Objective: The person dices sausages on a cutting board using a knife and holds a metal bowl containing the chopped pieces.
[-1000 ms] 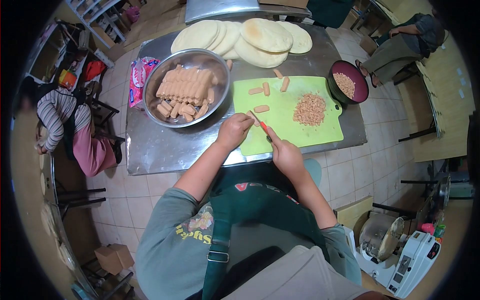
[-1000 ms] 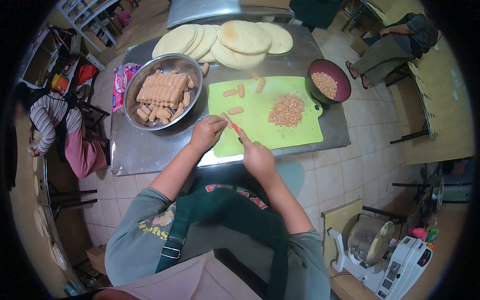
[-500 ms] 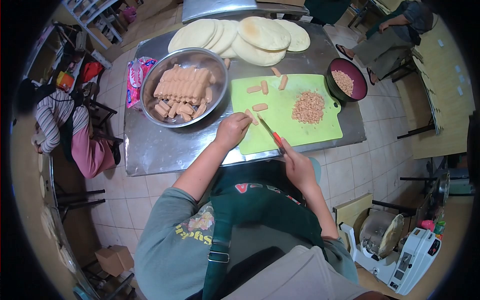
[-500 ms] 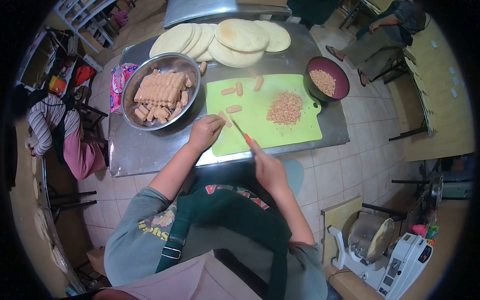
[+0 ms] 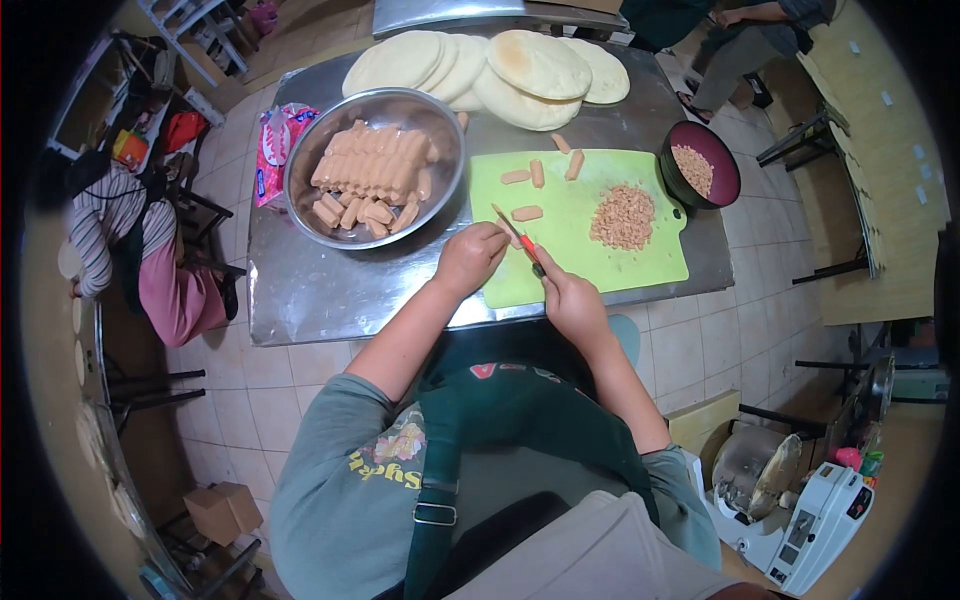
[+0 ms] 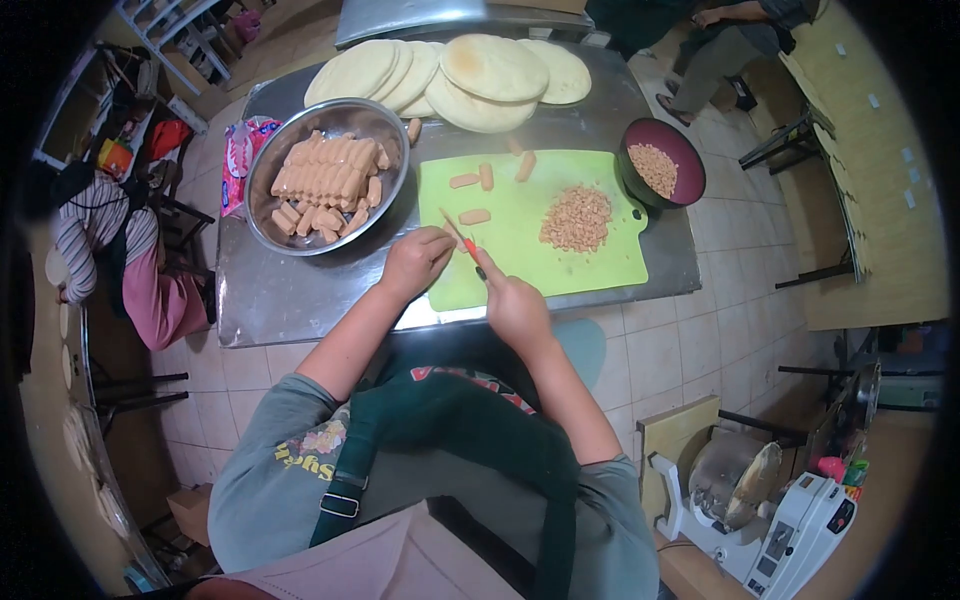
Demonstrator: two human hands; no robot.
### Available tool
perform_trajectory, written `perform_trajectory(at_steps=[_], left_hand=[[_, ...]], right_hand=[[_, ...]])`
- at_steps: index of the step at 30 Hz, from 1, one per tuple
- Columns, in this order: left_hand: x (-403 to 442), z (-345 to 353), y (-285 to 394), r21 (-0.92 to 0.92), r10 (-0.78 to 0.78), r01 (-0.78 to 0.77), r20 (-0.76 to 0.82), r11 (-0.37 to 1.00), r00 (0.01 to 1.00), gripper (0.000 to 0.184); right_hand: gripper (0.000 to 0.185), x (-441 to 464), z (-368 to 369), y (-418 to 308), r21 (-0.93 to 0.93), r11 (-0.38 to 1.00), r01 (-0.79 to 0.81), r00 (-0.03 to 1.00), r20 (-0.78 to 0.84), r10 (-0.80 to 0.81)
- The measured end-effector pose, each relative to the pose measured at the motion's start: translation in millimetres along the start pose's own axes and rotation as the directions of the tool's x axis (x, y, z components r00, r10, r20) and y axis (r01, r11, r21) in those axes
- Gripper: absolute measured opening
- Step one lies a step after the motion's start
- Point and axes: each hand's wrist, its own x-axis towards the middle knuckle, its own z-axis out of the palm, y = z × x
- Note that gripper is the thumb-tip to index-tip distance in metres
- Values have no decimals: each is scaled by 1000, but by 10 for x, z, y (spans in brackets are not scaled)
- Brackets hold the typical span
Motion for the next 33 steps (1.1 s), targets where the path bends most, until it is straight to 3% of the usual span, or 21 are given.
perform_trajectory(at_steps=[3,7,13,19,33], left_hand=[[7,-5,18,14,-8,8,4,1000,1000,6],[4,-29,28,27,-16,15,26,1000,1000,7],[1,-22,31,23,-6,4,57,1000,998,9],[-1,-34,16,24,16,-18,53,1000,998,8],[7,-29,29,4,28,-28,23,1000,999,6]], right_hand=[[46,-52,-42,4,23,999,-30,999,44,29],[46,-317,-75,97,-2,1000,15,1000,-17,-15],[48,-586,-354,7,-44,981,-190,974,121,194],[46,-568,-442,89,113,989,-101,995,38,97],[46,-135,-25,26,-73,995,69,995,-67,-74]])
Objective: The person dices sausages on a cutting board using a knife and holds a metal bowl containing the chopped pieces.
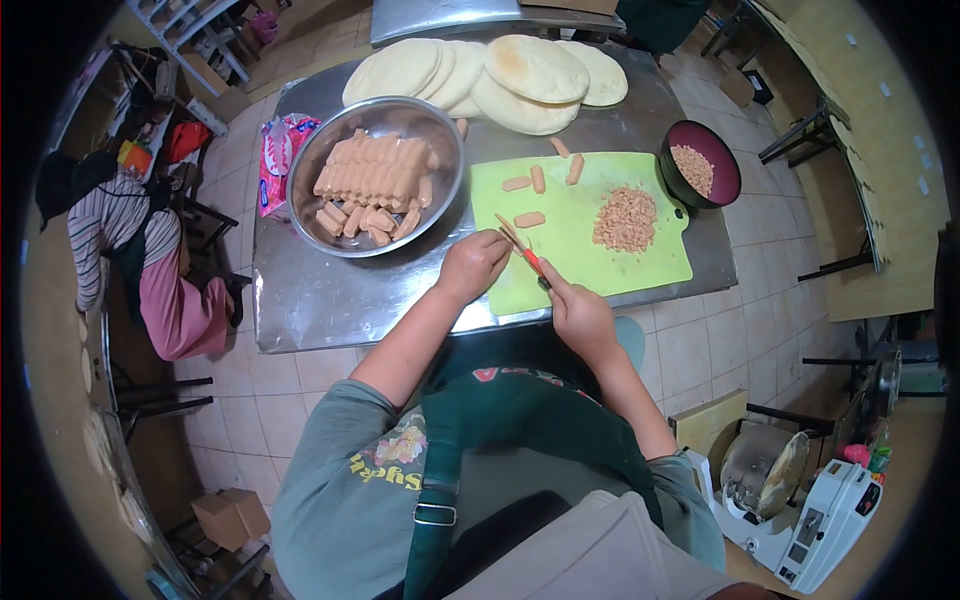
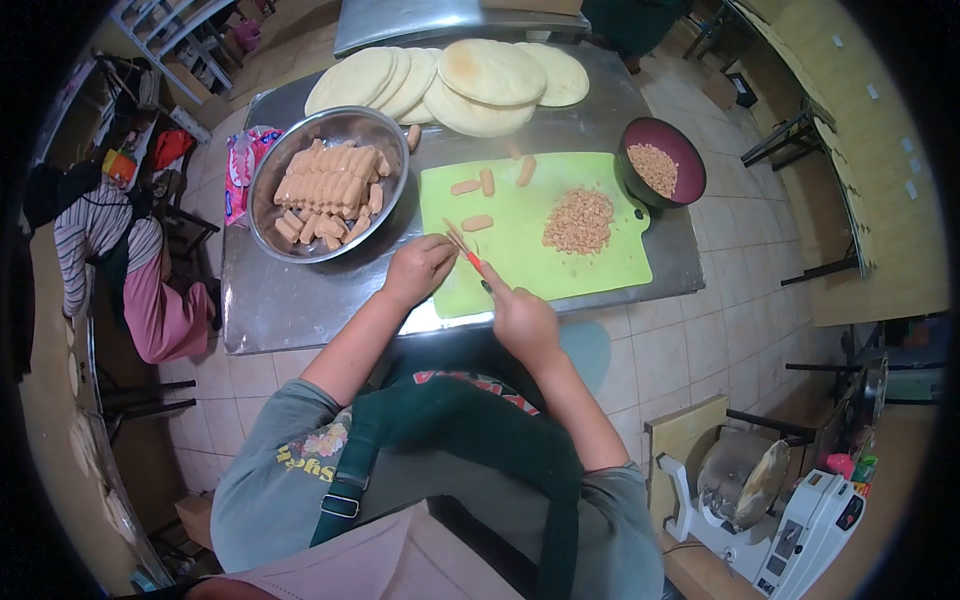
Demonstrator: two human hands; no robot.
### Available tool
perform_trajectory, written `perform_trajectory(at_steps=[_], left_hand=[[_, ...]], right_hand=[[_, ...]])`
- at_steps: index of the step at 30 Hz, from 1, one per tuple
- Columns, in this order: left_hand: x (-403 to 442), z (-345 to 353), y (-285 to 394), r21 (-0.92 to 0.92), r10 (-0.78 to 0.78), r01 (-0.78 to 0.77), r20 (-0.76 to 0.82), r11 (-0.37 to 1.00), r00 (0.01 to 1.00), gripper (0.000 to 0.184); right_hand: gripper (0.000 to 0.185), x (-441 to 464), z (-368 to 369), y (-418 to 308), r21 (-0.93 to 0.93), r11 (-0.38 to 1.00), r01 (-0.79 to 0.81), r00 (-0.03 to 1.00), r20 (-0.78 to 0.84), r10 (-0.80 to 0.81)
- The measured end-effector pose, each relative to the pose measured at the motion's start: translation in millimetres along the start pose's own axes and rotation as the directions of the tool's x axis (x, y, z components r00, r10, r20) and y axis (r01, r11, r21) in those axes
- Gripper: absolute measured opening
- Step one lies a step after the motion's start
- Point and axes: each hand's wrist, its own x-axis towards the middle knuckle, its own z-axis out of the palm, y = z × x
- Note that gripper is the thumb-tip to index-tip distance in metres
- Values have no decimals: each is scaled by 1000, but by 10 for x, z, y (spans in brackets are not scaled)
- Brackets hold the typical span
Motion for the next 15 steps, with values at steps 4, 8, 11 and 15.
perform_trajectory(at_steps=[4,8,11,15], left_hand=[[1,12,-8,1,7,-7,-16,1000,1000,6],[10,4,-4,-23,-44,44,4,999,999,6],[12,-6,-10,-10,-52,53,11,999,999,6],[6,14,-14,-14,-47,47,3,999,999,6]], right_hand=[[45,16,11,-43,-138,990,-3,1000,16,5],[45,-61,-37,11,-83,996,-18,1000,16,19],[47,-210,-198,9,-27,995,-94,991,90,96],[47,-404,-367,30,14,987,-159,975,159,155]])
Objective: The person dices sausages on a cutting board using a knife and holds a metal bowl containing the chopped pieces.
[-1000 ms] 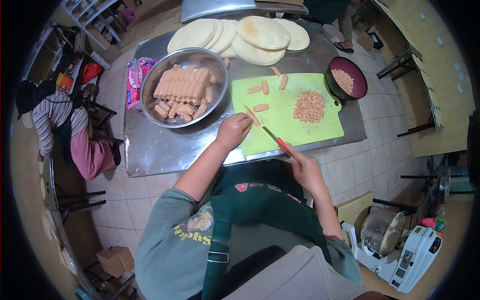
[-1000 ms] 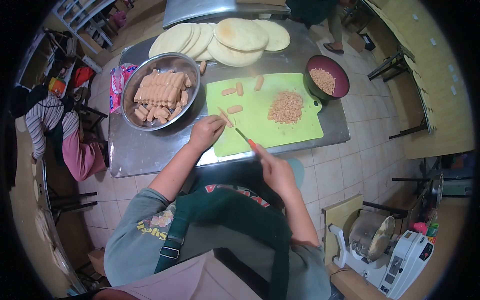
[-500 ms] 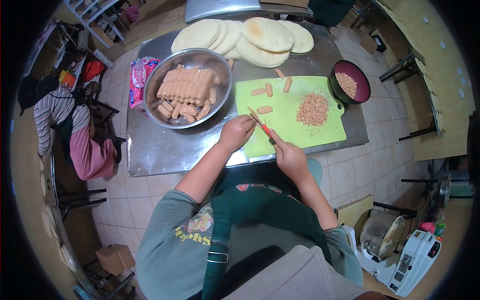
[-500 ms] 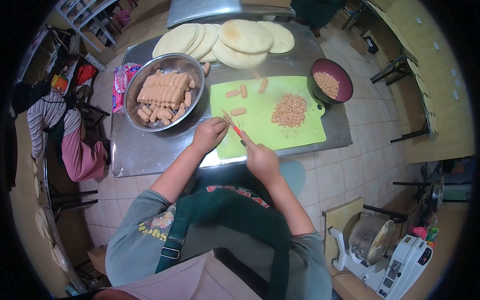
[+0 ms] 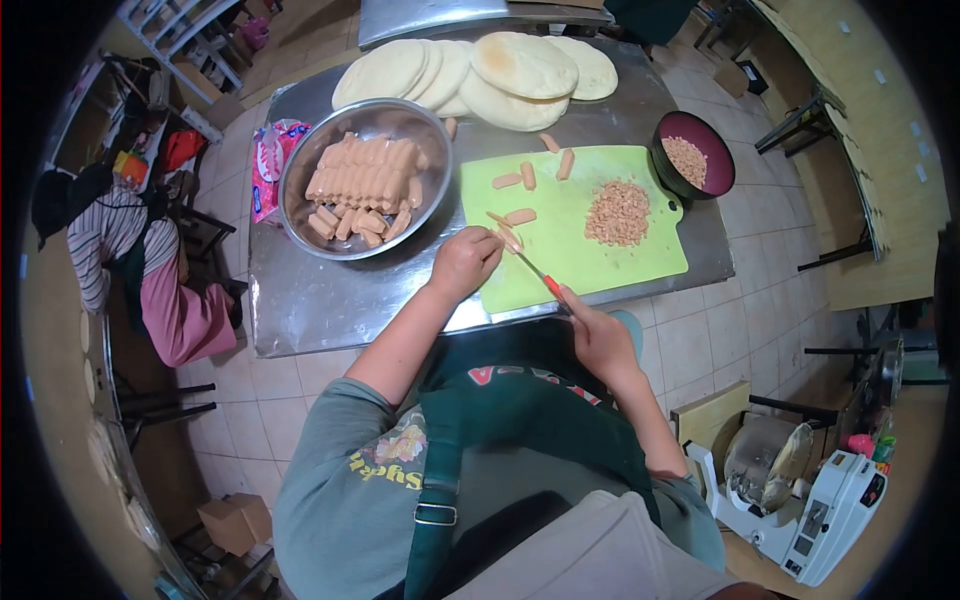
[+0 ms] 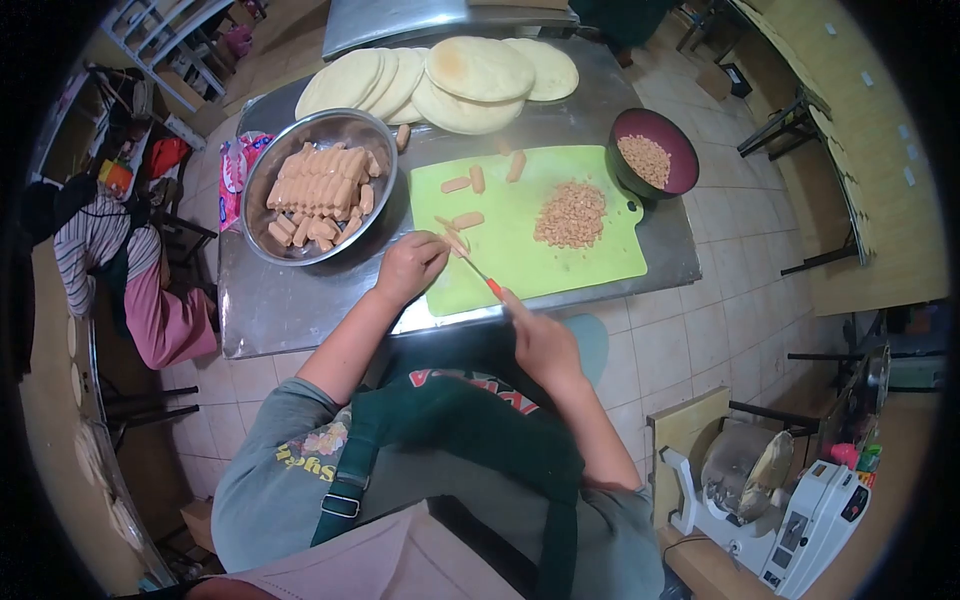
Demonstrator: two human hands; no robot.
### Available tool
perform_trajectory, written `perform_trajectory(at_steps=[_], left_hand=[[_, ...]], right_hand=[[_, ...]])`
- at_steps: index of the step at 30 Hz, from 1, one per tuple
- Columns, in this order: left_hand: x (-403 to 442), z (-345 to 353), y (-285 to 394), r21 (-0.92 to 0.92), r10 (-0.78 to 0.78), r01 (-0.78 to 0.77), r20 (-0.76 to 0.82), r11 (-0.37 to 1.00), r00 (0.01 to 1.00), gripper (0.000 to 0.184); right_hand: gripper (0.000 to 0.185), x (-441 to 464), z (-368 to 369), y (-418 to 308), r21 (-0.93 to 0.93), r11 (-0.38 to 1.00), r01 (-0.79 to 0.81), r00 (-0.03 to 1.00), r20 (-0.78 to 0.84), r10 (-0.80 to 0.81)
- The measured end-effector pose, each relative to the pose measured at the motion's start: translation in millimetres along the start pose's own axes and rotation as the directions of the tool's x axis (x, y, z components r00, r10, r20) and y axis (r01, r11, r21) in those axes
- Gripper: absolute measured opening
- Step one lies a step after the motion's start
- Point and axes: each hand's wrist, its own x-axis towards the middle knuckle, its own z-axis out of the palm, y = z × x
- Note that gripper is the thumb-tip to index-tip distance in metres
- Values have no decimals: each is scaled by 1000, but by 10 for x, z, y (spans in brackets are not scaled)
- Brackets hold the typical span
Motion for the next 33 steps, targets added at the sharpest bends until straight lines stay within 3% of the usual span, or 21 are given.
perform_trajectory(at_steps=[7,9,12,16,18,19,21,24,28,30,31,33], left_hand=[[81,-41,20,19,-1,0,65,1000,998,8],[158,-43,1,-77,-249,261,141,962,958,13],[351,-29,39,-70,-312,314,37,947,949,18],[549,94,120,99,-152,152,-9,983,988,20],[601,159,129,242,-279,222,236,945,931,25],[641,178,110,239,-277,221,236,945,931,25],[721,212,88,195,-450,406,392,893,802,22],[758,185,103,159,-475,452,404,878,781,21],[657,129,176,78,-412,408,280,910,867,20],[593,19,176,-72,-329,339,115,938,937,21],[558,-23,135,-69,-333,342,115,937,936,21],[468,-120,30,-102,-255,256,20,961,967,22]], right_hand=[[45,-60,-62,73,82,996,24,999,-50,-20],[44,-50,-79,73,150,989,14,999,-47,-7],[42,-64,-88,83,211,978,-10,1000,-8,12],[43,-108,36,223,309,951,-3,1000,-8,6],[42,-126,56,233,447,894,39,997,-80,-4],[42,-126,33,219,445,895,38,997,-81,-2],[42,-134,-21,148,438,899,-22,1000,-7,28],[42,-94,41,103,364,931,6,1000,15,-13],[41,9,128,-2,281,960,-3,998,60,-14],[42,58,172,-26,254,965,63,997,-52,-52],[42,86,139,-42,256,965,65,997,-48,-54],[40,133,41,-94,204,978,-45,997,66,32]])
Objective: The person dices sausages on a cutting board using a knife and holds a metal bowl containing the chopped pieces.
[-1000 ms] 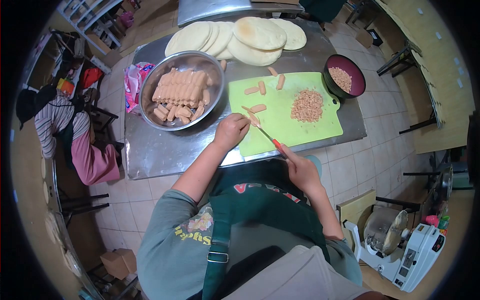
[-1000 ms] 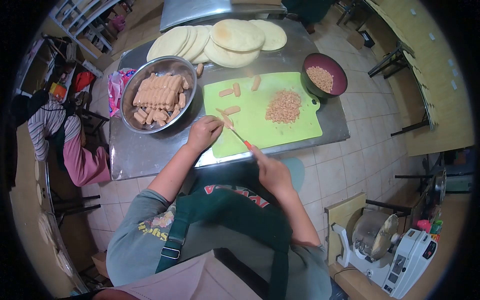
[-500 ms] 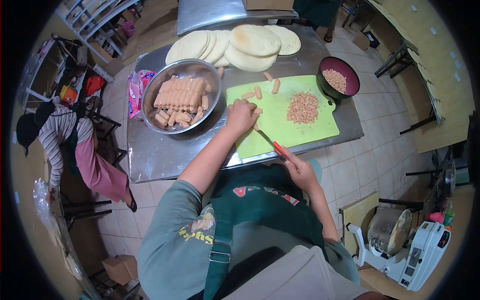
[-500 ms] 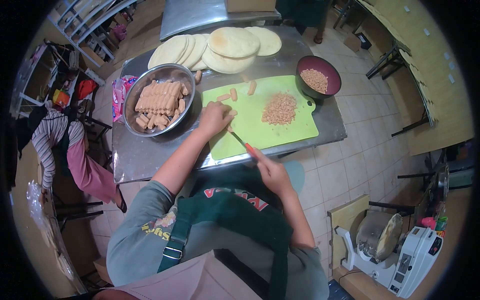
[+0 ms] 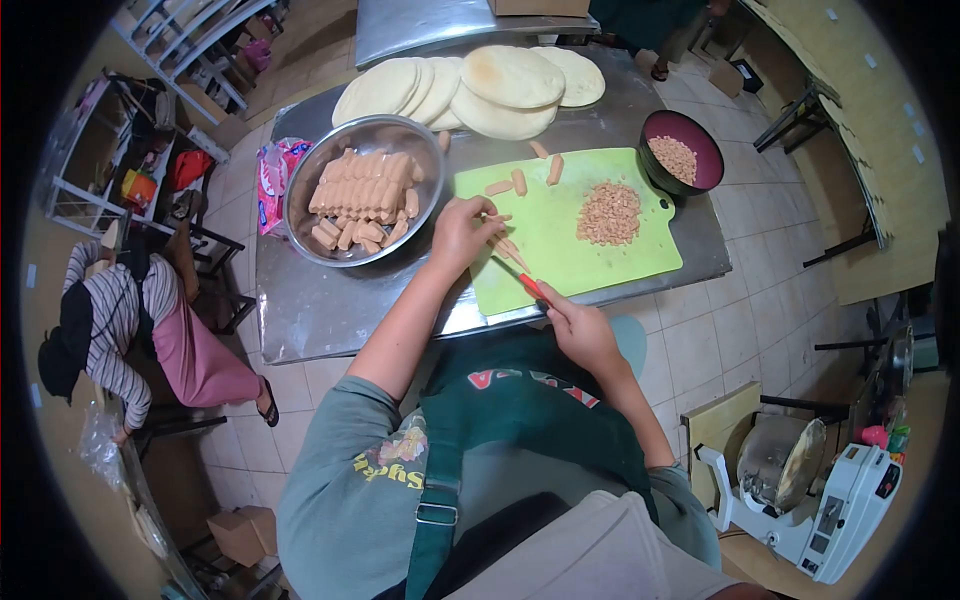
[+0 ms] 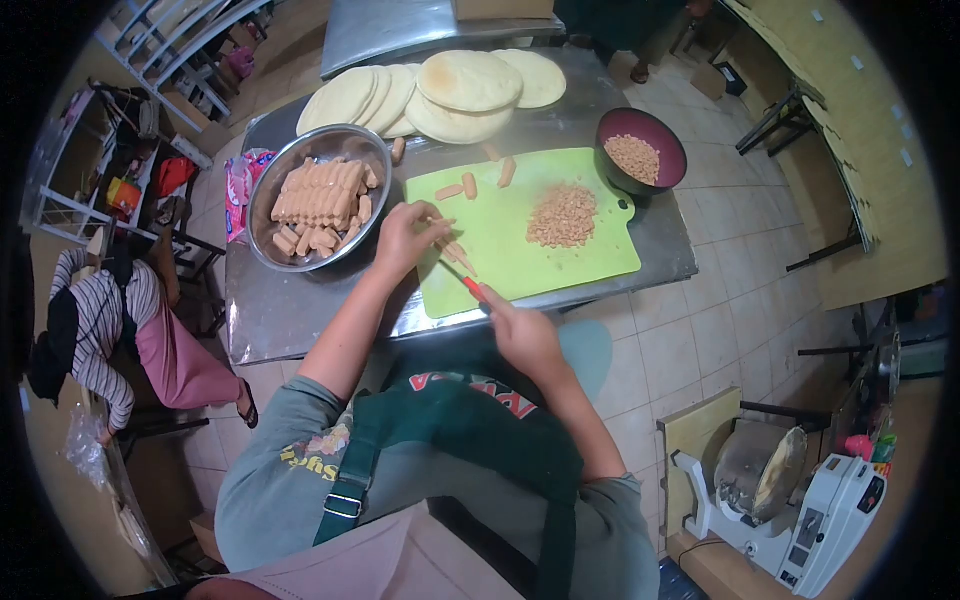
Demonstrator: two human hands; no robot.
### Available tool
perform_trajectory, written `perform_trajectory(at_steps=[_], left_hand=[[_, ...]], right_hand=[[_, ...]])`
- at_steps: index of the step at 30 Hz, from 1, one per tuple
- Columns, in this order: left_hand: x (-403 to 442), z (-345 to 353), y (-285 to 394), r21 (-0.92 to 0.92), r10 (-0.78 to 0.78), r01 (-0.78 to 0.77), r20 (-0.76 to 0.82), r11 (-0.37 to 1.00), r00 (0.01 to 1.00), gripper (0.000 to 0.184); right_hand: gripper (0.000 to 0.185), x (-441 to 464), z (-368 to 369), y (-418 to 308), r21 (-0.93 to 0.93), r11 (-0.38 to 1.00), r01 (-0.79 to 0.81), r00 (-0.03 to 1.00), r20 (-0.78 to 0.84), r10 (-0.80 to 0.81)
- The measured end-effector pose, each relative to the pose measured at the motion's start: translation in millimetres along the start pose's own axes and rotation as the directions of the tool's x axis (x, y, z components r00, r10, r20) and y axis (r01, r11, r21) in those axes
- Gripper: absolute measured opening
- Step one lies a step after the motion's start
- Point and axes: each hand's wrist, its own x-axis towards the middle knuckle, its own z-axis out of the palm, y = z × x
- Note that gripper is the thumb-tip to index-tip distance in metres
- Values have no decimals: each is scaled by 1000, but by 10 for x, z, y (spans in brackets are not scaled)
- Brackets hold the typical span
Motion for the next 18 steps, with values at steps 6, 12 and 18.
perform_trajectory(at_steps=[6,12,18], left_hand=[[-293,-114,-207,-65,-27,39,170,997,985,18],[-386,-106,-292,-5,337,-339,100,941,936,14],[-410,-135,-257,146,387,-406,145,902,911,12]], right_hand=[[40,80,13,128,53,998,44,990,-137,-37],[40,84,60,68,59,998,31,989,-143,-22],[42,154,134,35,28,996,87,983,-165,-81]])
